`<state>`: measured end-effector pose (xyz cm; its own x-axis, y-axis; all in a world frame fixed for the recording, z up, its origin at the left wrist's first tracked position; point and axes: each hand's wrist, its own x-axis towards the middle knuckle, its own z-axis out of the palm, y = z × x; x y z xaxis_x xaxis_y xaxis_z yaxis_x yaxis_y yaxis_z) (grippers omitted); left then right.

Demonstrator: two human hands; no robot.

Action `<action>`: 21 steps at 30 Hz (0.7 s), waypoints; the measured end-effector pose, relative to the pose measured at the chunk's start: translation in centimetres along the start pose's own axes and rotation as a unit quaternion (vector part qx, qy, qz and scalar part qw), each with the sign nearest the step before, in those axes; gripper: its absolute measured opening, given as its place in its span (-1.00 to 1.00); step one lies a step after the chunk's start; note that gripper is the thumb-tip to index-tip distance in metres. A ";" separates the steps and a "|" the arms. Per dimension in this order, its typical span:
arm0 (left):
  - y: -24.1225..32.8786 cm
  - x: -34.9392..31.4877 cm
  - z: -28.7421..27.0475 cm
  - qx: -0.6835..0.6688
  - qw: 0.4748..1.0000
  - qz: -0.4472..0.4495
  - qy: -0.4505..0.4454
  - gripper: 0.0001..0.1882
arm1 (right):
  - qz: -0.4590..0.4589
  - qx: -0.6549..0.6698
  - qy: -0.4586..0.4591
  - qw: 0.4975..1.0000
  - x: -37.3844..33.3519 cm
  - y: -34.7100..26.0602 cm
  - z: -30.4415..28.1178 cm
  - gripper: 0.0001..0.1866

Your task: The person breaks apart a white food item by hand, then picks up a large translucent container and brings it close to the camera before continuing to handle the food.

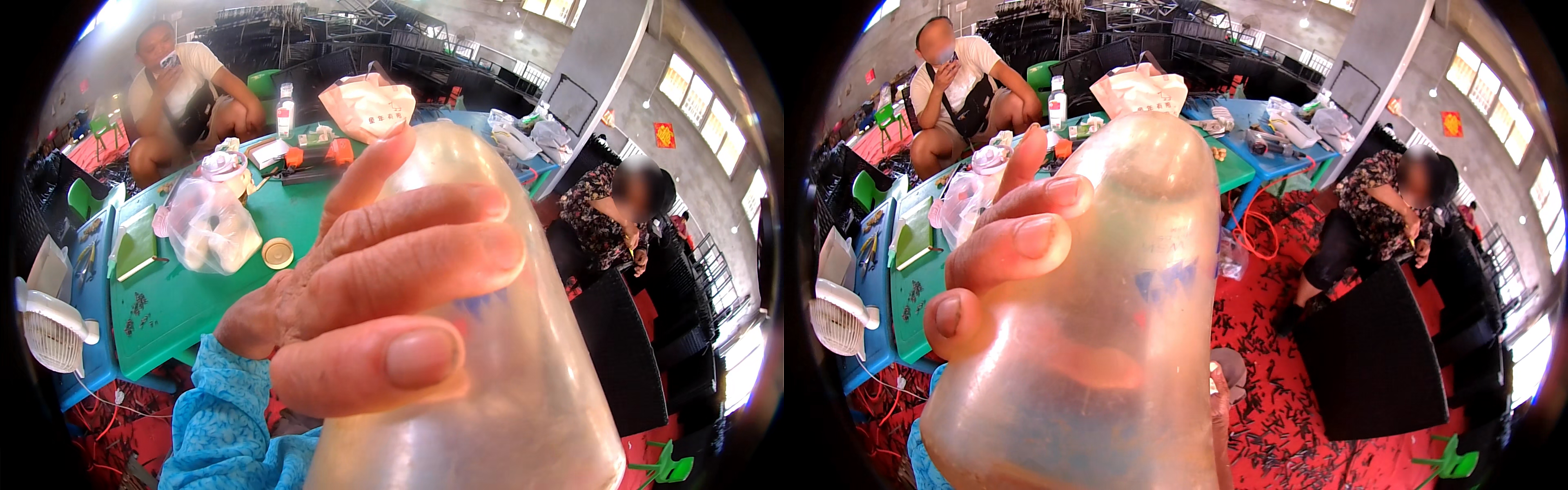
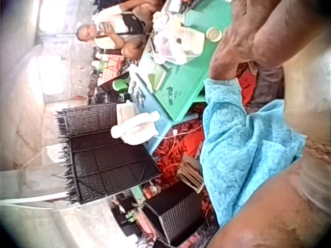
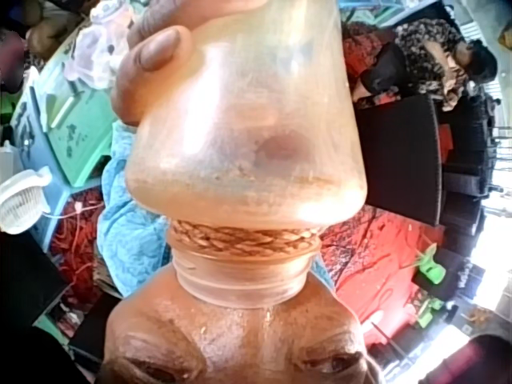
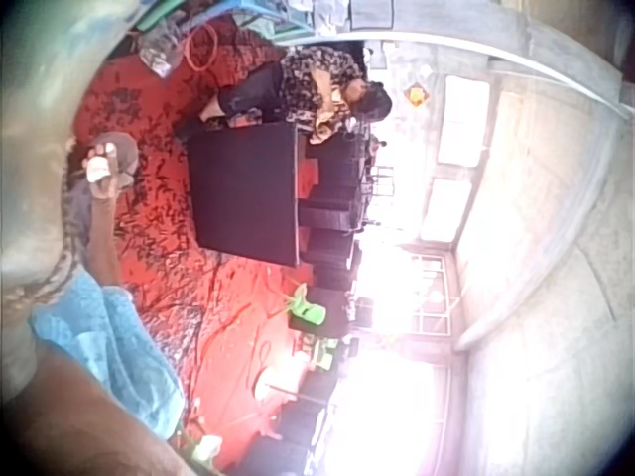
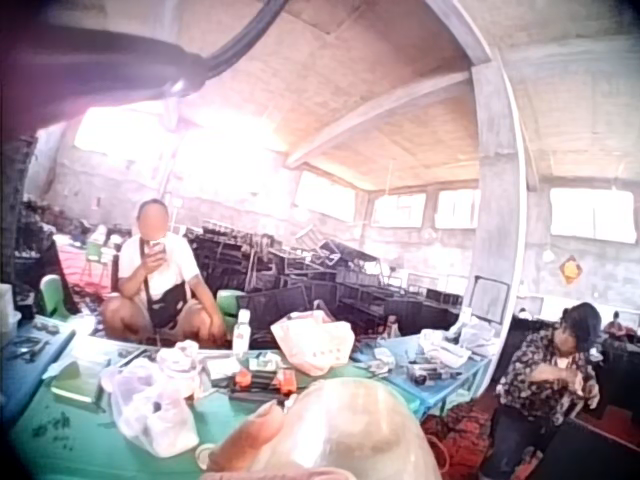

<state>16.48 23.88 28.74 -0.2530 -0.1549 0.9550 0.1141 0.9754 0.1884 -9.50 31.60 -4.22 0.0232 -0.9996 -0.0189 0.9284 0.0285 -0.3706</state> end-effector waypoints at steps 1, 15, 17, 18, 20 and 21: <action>-0.1 0.0 -0.1 0.000 1.000 0.002 0.000 -0.64 | -0.001 -0.004 0.002 1.000 0.0 0.0 0.0 -0.82; 0.7 -0.5 -2.8 0.028 0.999 0.039 -0.005 -0.64 | 0.008 -0.015 -0.011 1.000 0.2 0.4 0.2 -0.83; 0.9 -0.6 -3.2 0.035 0.998 0.046 -0.005 -0.64 | 0.011 -0.019 -0.010 1.000 0.1 0.6 0.2 -0.83; 0.8 -0.9 -3.1 0.034 0.998 0.051 0.000 -0.64 | 0.008 -0.023 -0.006 1.000 0.1 0.4 0.2 -0.83; 0.3 -1.0 -2.8 0.042 0.996 0.071 0.029 -0.65 | 0.006 -0.035 0.005 0.999 0.0 0.3 0.0 -0.82; 0.2 -1.3 -2.7 0.046 0.995 0.076 0.037 -0.63 | 0.008 -0.036 -0.001 0.999 0.0 0.4 -0.1 -0.82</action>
<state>19.42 23.84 28.17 -0.1670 -0.0131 0.9859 0.0554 0.9982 0.0227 -9.19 31.66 -4.50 0.0390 -0.9989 -0.0245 0.8990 0.0458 -0.4355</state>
